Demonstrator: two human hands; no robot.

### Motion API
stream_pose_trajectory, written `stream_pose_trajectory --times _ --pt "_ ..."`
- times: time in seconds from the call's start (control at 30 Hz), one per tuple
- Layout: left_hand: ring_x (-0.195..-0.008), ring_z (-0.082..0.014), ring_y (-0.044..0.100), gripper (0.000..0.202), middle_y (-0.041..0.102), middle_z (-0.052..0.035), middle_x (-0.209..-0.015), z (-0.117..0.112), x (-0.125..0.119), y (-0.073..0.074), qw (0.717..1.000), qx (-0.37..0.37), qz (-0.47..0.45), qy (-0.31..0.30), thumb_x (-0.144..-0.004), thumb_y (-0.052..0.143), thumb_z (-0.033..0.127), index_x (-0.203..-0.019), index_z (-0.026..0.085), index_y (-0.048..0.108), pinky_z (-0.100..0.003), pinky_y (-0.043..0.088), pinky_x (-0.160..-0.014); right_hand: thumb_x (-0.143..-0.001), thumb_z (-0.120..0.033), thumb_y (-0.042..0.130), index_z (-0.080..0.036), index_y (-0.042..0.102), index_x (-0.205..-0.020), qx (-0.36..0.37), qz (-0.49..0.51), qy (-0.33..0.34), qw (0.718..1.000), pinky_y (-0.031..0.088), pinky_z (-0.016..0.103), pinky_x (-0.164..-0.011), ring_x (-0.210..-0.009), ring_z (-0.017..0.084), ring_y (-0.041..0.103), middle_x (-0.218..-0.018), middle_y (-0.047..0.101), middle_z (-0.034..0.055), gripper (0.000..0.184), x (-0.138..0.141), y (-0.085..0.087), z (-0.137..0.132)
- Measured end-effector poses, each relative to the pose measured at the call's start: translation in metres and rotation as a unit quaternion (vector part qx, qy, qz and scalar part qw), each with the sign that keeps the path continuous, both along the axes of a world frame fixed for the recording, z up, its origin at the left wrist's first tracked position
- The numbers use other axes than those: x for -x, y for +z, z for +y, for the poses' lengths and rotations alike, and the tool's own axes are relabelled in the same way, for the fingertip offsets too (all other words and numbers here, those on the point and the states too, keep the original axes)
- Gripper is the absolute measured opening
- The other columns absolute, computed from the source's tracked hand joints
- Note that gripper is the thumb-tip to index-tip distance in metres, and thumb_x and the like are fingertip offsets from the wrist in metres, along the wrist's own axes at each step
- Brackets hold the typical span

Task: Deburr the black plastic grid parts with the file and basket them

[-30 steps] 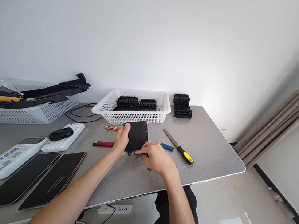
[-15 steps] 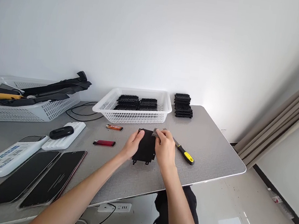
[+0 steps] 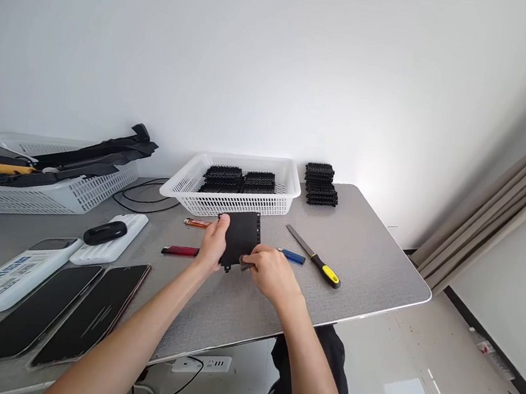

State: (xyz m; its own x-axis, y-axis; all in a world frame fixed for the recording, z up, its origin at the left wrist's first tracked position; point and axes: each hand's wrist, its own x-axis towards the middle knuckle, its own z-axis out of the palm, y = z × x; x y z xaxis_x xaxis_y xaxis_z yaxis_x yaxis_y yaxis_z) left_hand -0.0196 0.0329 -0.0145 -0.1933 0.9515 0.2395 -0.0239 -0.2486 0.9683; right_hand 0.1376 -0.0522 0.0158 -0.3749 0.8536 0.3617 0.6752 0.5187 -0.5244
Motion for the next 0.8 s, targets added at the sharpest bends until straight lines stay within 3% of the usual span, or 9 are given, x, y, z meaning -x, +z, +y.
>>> stream_pose_trajectory --times 0.1,0.17,0.3,0.47,0.63,0.8 --pt "-0.085 -0.0221 0.061 0.051 0.064 -0.0047 -0.083 0.003 0.002 0.001 1.0 0.008 -0.002 0.015 -0.078 0.049 0.07 -0.084 0.02 0.059 -0.03 0.049 -0.075 -0.078 0.0 0.053 -0.022 0.076 -0.095 0.017 0.03 0.04 0.999 0.048 0.025 -0.078 -0.083 0.016 0.065 -0.092 0.07 0.0022 0.036 -0.004 0.009 -0.006" --pt "-0.093 -0.0229 0.062 0.051 0.066 -0.0061 -0.091 0.001 -0.001 0.002 1.0 0.001 -0.002 0.008 -0.079 0.05 0.069 -0.089 0.02 0.06 -0.031 0.05 -0.08 -0.081 -0.004 0.054 -0.023 0.075 -0.098 0.005 0.097 0.025 0.995 0.049 0.025 -0.079 -0.083 0.015 0.065 -0.094 0.07 0.0012 0.033 -0.008 0.016 -0.009" --pt "-0.116 -0.0276 0.057 0.053 0.068 -0.0102 -0.111 -0.01 -0.013 -0.001 0.999 0.02 0.014 -0.045 -0.08 0.051 0.067 -0.1 0.019 0.063 -0.037 0.046 -0.096 -0.087 -0.014 0.054 -0.021 0.071 -0.11 -0.073 0.22 -0.109 0.967 0.05 0.026 -0.08 -0.089 0.016 0.065 -0.1 0.068 0.0049 0.029 -0.012 0.019 -0.006" --pt "-0.136 -0.029 0.04 0.058 0.057 -0.0126 -0.134 -0.021 -0.024 -0.013 0.994 0.077 0.026 -0.077 -0.079 0.049 0.07 -0.108 0.021 0.065 -0.041 0.034 -0.11 -0.09 -0.015 0.048 -0.019 0.068 -0.115 -0.093 0.217 -0.197 0.951 0.05 0.029 -0.082 -0.092 0.019 0.064 -0.104 0.066 0.0089 0.032 -0.012 0.004 0.007" --pt "-0.125 -0.0275 0.052 0.063 0.068 -0.012 -0.114 -0.022 -0.026 -0.019 0.99 0.04 0.021 -0.133 -0.082 0.041 0.071 -0.105 0.018 0.067 -0.04 0.042 -0.103 -0.089 -0.01 0.046 -0.02 0.07 -0.112 -0.081 0.179 -0.16 0.967 0.05 0.028 -0.085 -0.093 0.018 0.063 -0.104 0.066 0.0082 0.035 -0.002 -0.005 0.013" --pt "-0.111 -0.0249 0.062 0.071 0.07 -0.0102 -0.108 -0.018 -0.023 -0.013 0.994 0.065 -0.038 -0.08 -0.082 0.034 0.075 -0.108 0.017 0.065 -0.036 0.05 -0.094 -0.085 -0.003 0.047 -0.019 0.072 -0.108 -0.064 0.113 -0.073 0.989 0.049 0.026 -0.083 -0.091 0.016 0.063 -0.102 0.066 0.0071 0.038 0.012 -0.003 0.009"
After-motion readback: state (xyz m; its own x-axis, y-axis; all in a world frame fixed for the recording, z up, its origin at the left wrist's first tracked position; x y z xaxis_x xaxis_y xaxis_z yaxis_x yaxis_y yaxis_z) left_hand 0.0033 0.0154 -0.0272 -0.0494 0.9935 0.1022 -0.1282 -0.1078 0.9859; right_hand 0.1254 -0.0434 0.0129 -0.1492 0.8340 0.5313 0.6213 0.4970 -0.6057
